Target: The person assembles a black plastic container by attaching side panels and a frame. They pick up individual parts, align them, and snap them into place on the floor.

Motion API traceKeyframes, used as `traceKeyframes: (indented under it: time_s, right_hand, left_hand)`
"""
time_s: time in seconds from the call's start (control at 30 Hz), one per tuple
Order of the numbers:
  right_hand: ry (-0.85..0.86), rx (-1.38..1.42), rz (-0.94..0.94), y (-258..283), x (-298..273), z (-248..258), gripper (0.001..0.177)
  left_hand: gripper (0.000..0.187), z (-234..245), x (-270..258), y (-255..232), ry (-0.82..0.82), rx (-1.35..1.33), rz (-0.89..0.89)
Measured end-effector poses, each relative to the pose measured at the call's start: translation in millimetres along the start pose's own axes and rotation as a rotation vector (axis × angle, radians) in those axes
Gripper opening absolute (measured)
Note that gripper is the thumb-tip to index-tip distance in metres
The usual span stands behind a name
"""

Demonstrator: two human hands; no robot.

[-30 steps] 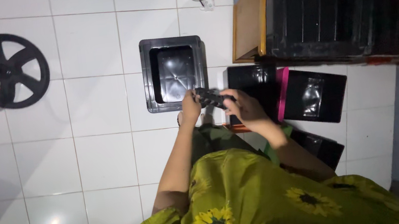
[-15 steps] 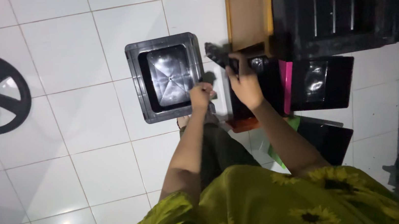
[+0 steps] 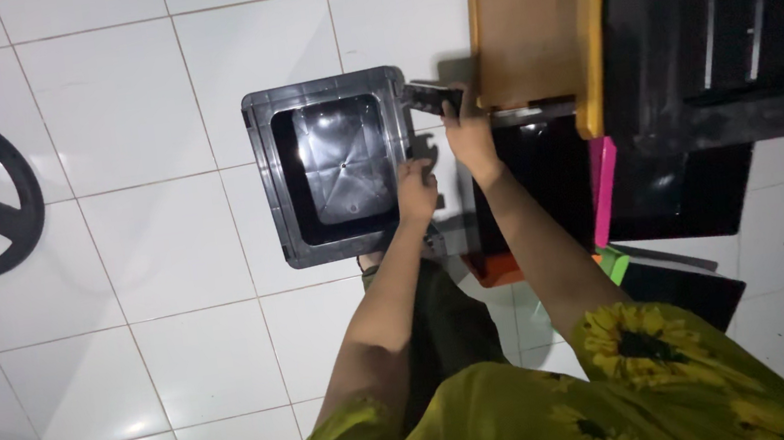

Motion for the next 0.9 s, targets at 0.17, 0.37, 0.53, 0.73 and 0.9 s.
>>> traceKeyframes:
  time_s: [0.17,0.37,0.53,0.73,0.9]
  right_hand:
    - [-0.038,-0.072,0.000,-44.0,12.7,-41.0,0.033]
    - [0.059,-0.041,-0.075,-72.5,22.1,-71.4,0.031]
    - [0.098,-0.039,-0.143,-76.3,26.6,-84.8,0.031]
    - [0.074,-0.128,-0.097,-69.3,32.9,-91.3,0.031]
    - [0.116,-0.275,-0.126,-65.6,33.0,-98.9,0.046]
  left_hand:
    - [0.035,4.5,15.8,16.7,0.005,-0.042,0.039]
    - [0.034,6.7,6.0,22.7,-0.016,-0.066,-0.004]
    - [0.033,6.4,-0.1,25.9,-0.026,-0.081,0.001]
    - [0.033,9.0,9.3,14.5,-0.021,-0.081,-0.002]
    - [0.031,10.9,15.4,-3.0,-0.024,-0.120,-0.006]
Point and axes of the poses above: each hand's wrist, its own x-axis towards the middle knuckle, its own z-axis out of the back of the hand, y = z × x, the point moved 5 cm from there along x, towards the middle knuckle, and after that the axes turned 7 degrees about -x, right-handed, at the moved point
